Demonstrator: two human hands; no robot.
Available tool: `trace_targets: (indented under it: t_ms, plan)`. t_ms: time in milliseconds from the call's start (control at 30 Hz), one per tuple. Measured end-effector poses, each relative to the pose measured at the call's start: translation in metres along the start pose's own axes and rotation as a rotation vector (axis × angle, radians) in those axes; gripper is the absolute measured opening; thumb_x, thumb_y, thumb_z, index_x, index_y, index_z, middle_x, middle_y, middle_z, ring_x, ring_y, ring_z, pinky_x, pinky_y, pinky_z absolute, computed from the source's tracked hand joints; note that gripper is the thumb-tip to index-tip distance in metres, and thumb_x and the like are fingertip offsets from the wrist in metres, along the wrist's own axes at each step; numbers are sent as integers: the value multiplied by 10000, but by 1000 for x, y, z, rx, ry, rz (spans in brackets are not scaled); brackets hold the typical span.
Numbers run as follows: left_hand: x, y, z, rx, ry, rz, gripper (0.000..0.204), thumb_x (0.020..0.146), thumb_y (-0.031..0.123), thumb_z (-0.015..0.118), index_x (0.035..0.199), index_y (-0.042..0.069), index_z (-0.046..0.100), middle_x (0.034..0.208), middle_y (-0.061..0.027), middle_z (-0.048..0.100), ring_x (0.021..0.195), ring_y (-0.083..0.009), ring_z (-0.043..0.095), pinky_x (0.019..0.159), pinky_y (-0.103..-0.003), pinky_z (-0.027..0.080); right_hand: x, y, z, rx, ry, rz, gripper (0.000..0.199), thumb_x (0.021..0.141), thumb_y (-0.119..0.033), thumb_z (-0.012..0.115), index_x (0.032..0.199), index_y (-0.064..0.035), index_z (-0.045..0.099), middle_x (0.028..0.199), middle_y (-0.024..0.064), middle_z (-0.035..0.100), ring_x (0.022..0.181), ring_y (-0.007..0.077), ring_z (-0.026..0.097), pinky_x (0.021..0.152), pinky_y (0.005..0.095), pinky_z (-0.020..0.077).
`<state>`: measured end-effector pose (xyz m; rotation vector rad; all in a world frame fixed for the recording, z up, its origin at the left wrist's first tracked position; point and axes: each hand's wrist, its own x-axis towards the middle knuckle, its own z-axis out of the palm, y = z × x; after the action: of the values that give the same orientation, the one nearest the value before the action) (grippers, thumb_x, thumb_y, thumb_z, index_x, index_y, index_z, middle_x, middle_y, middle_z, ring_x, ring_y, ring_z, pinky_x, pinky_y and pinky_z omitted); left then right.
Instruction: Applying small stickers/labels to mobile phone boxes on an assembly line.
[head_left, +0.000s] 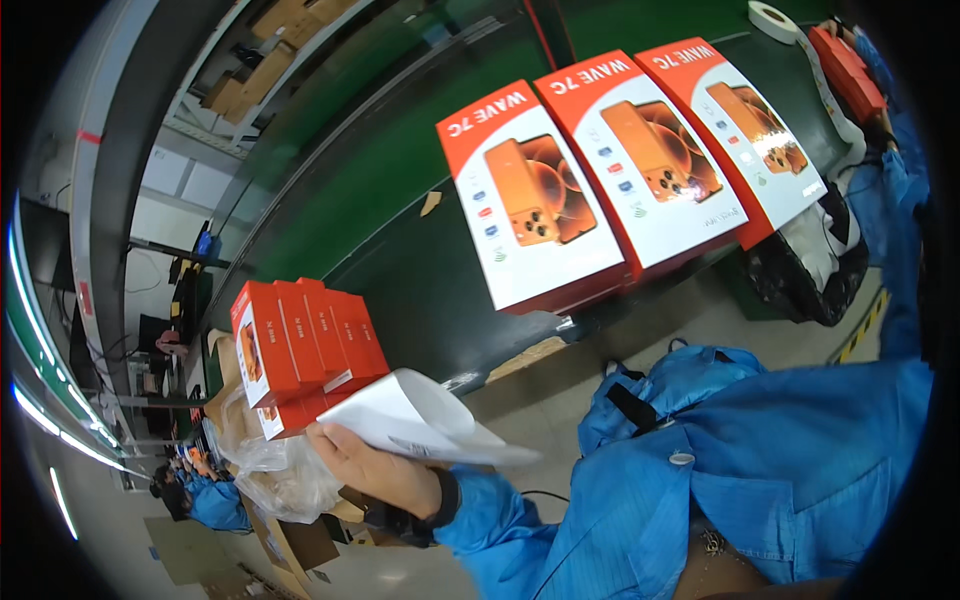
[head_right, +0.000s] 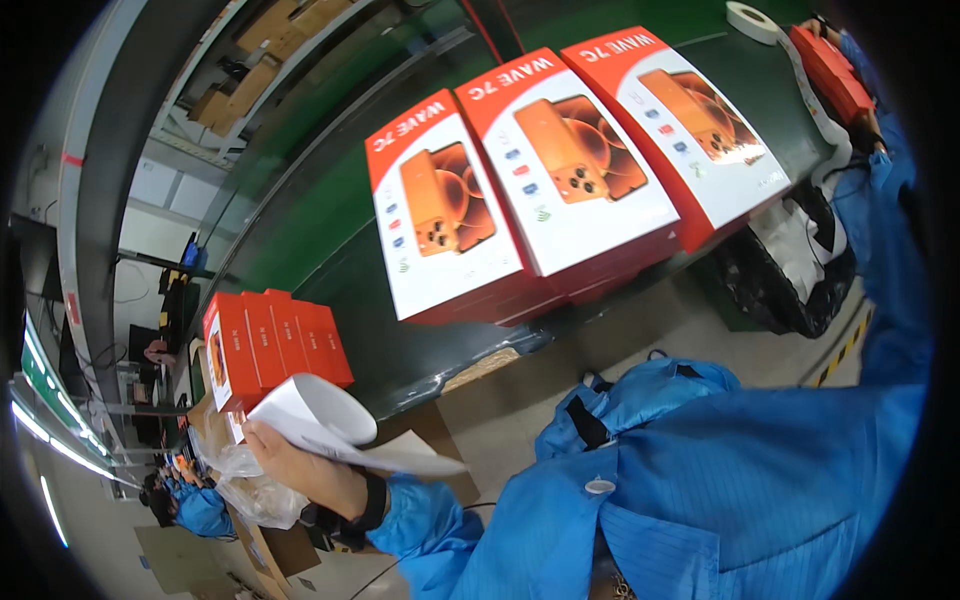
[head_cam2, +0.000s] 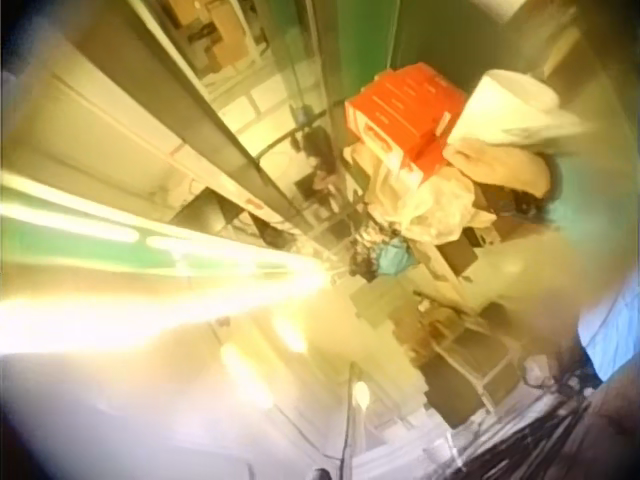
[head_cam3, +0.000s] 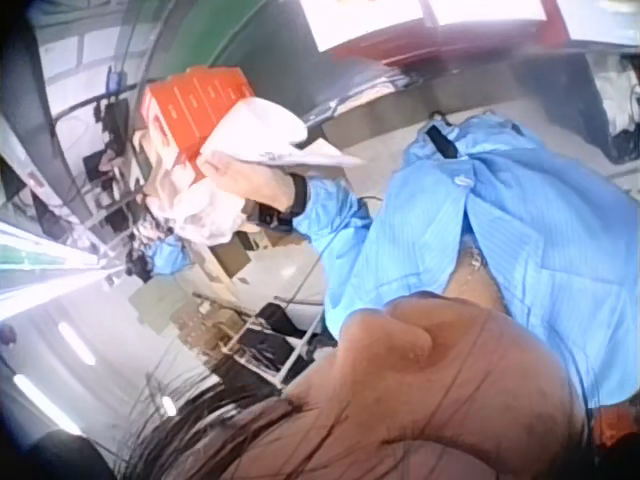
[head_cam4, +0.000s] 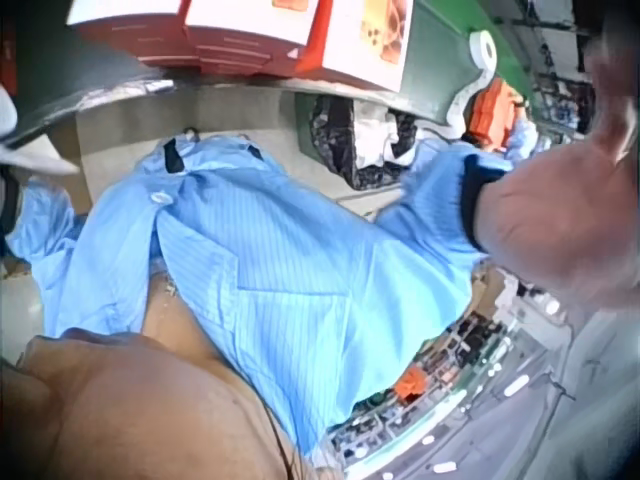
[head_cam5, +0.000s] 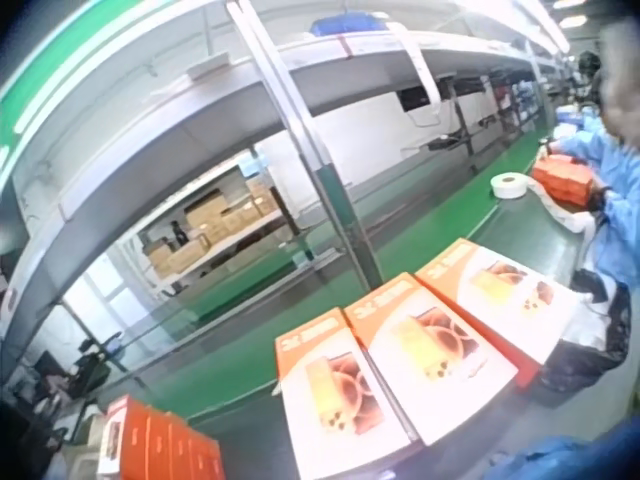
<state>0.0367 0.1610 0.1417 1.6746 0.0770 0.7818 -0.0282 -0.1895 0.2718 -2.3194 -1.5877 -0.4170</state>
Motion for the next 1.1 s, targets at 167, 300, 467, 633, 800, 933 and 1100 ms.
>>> trace_targets:
  t_ms: [167,300,467,633,800,933,1100]
  plan:
    - [22,25,-24,77,-271,105,242,879,236,365,875,4,430,800,-65,470,716,-103,439,657,-235,364,75,35,43,220,5,521,328,829,-273,377,1008,-2,425,949,163,521,887,224,518,728,325,463]
    - [25,44,-9,13,-360,138,237,884,243,362,762,39,377,758,-45,461,693,-88,416,657,-225,357,98,35,40,366,137,867,331,795,-259,469,1027,-24,451,986,132,522,947,210,500,758,330,440]
    - [5,50,20,35,-265,250,236,882,229,368,740,41,355,697,-31,416,640,-88,377,601,-218,337,118,13,72,-181,141,262,488,710,-240,605,1080,23,426,857,152,526,822,226,539,683,320,445]
    - [-8,53,34,-254,-273,218,305,852,301,441,830,1,390,785,-79,465,708,-119,447,621,-233,382,137,4,80,32,-169,388,397,740,-274,565,975,24,447,709,156,534,674,289,561,594,362,447]
    - [-20,41,31,-476,-582,168,537,743,246,628,1067,-72,342,969,-189,511,941,-208,510,801,-283,400,123,34,58,565,-343,484,405,825,-326,466,1004,38,456,798,180,553,750,310,554,647,380,437]
    - [-18,33,35,-437,-457,24,317,750,209,617,861,-6,412,775,-64,485,735,-114,481,673,-232,391,107,27,94,-152,242,233,443,714,-317,597,937,48,479,750,203,556,744,310,572,623,398,450]
    - [-27,19,47,-359,-378,116,367,744,293,626,795,6,402,764,-45,450,681,-92,428,625,-214,362,110,18,80,283,-248,568,308,769,-258,530,938,-5,483,864,162,533,784,290,544,618,400,409]
